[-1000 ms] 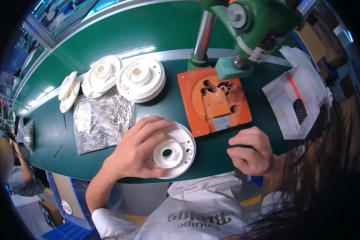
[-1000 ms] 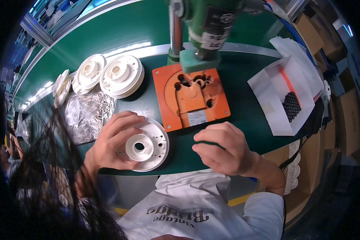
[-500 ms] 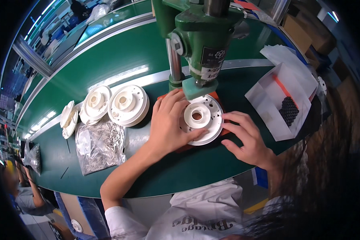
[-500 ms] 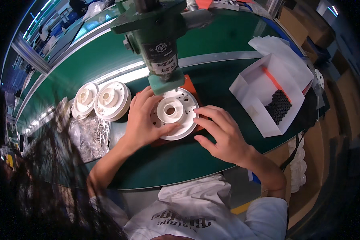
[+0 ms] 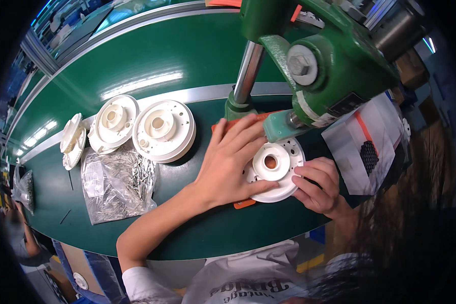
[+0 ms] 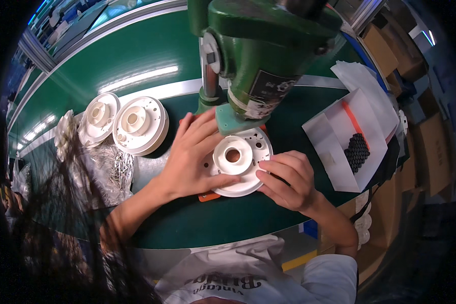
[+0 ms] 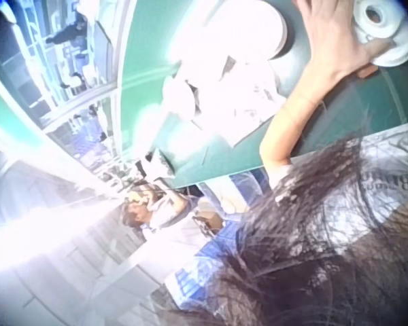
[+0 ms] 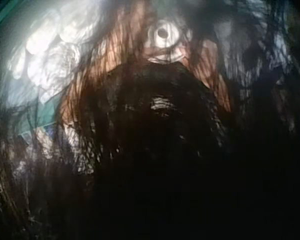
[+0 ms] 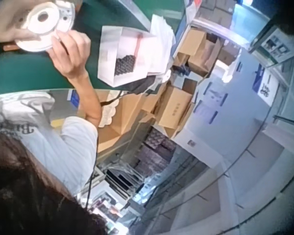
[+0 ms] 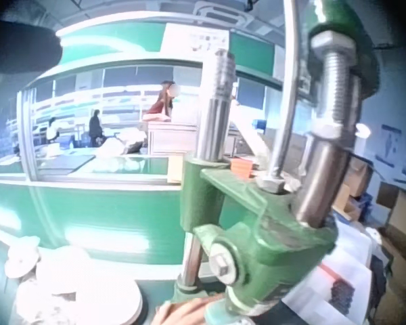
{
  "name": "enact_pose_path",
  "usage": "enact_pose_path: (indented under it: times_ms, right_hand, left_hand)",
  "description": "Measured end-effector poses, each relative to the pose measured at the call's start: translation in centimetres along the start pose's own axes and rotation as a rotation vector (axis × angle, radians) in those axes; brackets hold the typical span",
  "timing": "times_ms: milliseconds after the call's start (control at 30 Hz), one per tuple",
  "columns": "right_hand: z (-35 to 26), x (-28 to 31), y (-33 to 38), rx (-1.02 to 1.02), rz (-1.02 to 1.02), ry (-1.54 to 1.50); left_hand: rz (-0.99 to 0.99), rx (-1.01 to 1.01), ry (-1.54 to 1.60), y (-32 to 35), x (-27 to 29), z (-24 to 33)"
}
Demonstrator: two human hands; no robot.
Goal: The recorder is assembling circular white plastic components by inserting small pins and using a manual press at a factory workbench.
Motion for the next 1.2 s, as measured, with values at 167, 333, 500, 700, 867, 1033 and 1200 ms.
enact_pose_path:
  times_ms: [167,333,500,700,867,1033,1200]
  right_hand:
    - [0.4,-0.6,-0.4,0.007,-0.199,-0.046]
    - [6.1,8.3,-3.1,-0.132,0.384,0.084]
    - [13.9,11.3,-16.0,-0.307,0.337,0.361]
    - [16.0,14.6,-16.4,-0.461,0.426,-0.116]
    - [16.8,14.2,-15.8,-0.587,0.428,-0.525]
    - [12.9,19.0,-14.3,-0.016,-0.095,-0.695]
    - [6.1,15.5,-6.3,0.196,-0.470,0.301]
  left_hand:
    - [-0.016,0.048,-0.167,0.1,-0.1,-1.0]
    - [0.048,0.081,-0.267,0.2,-0.5,1.0]
    - [0.069,0.080,-0.333,1.2,-0.4,-0.2]
    - [0.003,0.041,-0.241,0.3,-0.3,-0.8]
    - [0.058,0.073,-0.220,0.7,-0.2,-1.3]
    - [0.132,0.002,-0.178,0.3,0.0,-0.6]
    - [0.127,0.018,-0.176,0.6,0.1,-1.2]
Point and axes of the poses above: each hand's wrist, its own y-axis away from the middle knuckle, its own x-axis out of the back of the hand, z = x × y, the point moved 6 cm from there along -y, towards the middle knuckle, and after that the axes turned 11 degrees about y, right-handed, at the moved point
